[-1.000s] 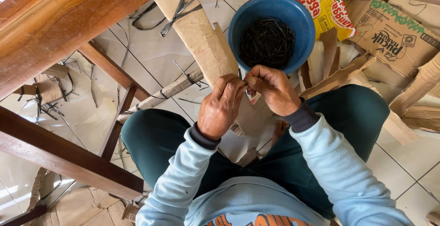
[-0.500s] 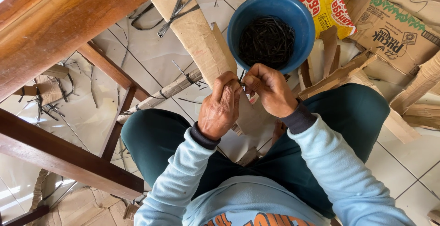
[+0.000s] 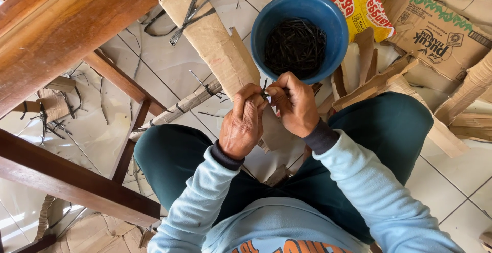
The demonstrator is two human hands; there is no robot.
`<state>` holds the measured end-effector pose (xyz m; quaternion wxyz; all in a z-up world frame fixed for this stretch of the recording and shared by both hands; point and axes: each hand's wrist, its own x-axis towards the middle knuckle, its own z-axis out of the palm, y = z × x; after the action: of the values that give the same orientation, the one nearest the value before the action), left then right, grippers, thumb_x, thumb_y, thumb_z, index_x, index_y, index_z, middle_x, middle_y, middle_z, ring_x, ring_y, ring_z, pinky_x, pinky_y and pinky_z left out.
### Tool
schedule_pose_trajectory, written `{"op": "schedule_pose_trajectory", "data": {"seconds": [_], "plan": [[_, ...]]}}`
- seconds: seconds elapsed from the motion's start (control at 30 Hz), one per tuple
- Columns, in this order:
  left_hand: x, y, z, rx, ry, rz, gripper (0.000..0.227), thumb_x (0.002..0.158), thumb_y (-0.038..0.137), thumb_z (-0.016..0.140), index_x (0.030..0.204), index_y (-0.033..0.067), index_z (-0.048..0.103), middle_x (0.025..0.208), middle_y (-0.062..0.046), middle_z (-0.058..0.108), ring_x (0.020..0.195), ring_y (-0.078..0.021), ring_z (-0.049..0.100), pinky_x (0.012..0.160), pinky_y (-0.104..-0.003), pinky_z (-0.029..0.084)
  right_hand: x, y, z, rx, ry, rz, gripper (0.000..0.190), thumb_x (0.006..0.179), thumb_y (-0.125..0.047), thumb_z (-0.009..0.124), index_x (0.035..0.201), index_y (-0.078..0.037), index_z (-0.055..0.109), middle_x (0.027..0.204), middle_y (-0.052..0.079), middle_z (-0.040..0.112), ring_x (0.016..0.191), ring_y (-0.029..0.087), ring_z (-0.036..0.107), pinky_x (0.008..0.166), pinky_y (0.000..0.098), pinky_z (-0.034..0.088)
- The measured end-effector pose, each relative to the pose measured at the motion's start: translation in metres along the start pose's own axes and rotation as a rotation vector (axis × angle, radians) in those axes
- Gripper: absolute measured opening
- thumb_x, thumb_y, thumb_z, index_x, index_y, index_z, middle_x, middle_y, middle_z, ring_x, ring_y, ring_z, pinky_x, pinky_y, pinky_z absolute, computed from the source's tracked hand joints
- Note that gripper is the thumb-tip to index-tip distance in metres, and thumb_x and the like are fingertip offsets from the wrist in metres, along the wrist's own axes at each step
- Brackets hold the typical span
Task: The person sits on the floor and repeatedly ties thin metal wires around cardboard-wrapped wooden legs. They pick wires from a blue bowl, wrap them around the cardboard, and twist the ends by hand to secure them.
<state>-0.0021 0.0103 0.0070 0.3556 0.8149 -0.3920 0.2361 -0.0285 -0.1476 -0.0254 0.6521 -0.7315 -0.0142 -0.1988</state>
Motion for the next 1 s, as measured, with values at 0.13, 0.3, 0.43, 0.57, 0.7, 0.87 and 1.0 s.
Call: {"op": "schedule_pose_trajectory", "data": {"seconds": [0.13,0.3,0.43,0.57,0.7,0.87,1.0], "plan": [[0.0,0.002,-0.005,-0.004,0.022,-0.029,0.008,0.104,0.007,0.055,0.098,0.0032,0.059,0.114,-0.015,0.061,0.058,-0.0396,0.068,0.049,-0.042,0.058,0.002,0.013,-0.003,-0.12,0.056,-0.018,0.019,0.106,-0.018,0.064,0.096,-0.001,0.065,0.061,0.01,0.064,0.052,0.018,0.063,0.047,0.0302,0.051],[-0.006,-0.006,-0.003,-0.046,0.047,-0.035,0.01,0.104,0.008,0.054,0.096,0.0041,0.059,0.11,-0.013,0.062,0.059,-0.037,0.068,0.053,-0.037,0.058,0.004,0.022,0.001,-0.178,0.036,-0.004,0.016,0.108,-0.012,0.061,0.096,-0.002,0.063,0.06,0.011,0.063,0.053,0.023,0.064,0.05,0.0327,0.05],[-0.015,-0.009,0.0,-0.105,0.024,-0.064,0.009,0.103,0.007,0.056,0.094,0.0055,0.058,0.102,-0.012,0.062,0.054,-0.0385,0.065,0.046,-0.041,0.055,0.005,0.029,0.006,-0.233,0.034,-0.003,0.021,0.109,-0.018,0.06,0.093,-0.006,0.061,0.057,0.009,0.062,0.053,0.023,0.063,0.051,0.0335,0.049],[-0.02,-0.012,0.005,-0.098,0.028,-0.049,0.009,0.103,0.006,0.058,0.094,0.0057,0.057,0.1,-0.013,0.061,0.055,-0.0406,0.064,0.045,-0.042,0.054,0.009,0.045,0.012,-0.27,-0.036,0.101,0.017,0.106,-0.017,0.063,0.09,-0.01,0.063,0.06,0.007,0.063,0.058,0.023,0.063,0.054,0.0353,0.048],[-0.014,-0.003,-0.005,-0.086,0.049,-0.089,0.007,0.102,0.01,0.061,0.097,0.0065,0.059,0.103,-0.011,0.063,0.058,-0.0383,0.066,0.048,-0.042,0.056,0.009,0.029,0.013,-0.143,-0.019,0.178,0.011,0.106,-0.013,0.063,0.099,-0.009,0.068,0.077,0.012,0.07,0.076,0.023,0.069,0.064,0.0356,0.053],[0.0,0.004,-0.021,-0.306,0.183,-0.197,0.008,0.102,0.012,0.064,0.096,0.0078,0.061,0.1,-0.009,0.065,0.057,-0.0247,0.062,0.05,-0.03,0.054,0.016,-0.002,0.012,-0.077,0.077,0.168,0.019,0.109,-0.01,0.055,0.124,-0.009,0.066,0.107,0.019,0.073,0.105,0.03,0.07,0.082,0.041,0.058],[-0.003,-0.01,-0.023,-0.354,0.287,-0.257,0.008,0.101,0.012,0.065,0.095,0.0083,0.063,0.094,-0.009,0.065,0.054,-0.0211,0.059,0.047,-0.03,0.05,0.019,-0.009,0.011,-0.096,0.128,0.077,0.023,0.112,-0.012,0.049,0.131,-0.008,0.062,0.116,0.017,0.07,0.108,0.028,0.068,0.086,0.0431,0.058]]}}
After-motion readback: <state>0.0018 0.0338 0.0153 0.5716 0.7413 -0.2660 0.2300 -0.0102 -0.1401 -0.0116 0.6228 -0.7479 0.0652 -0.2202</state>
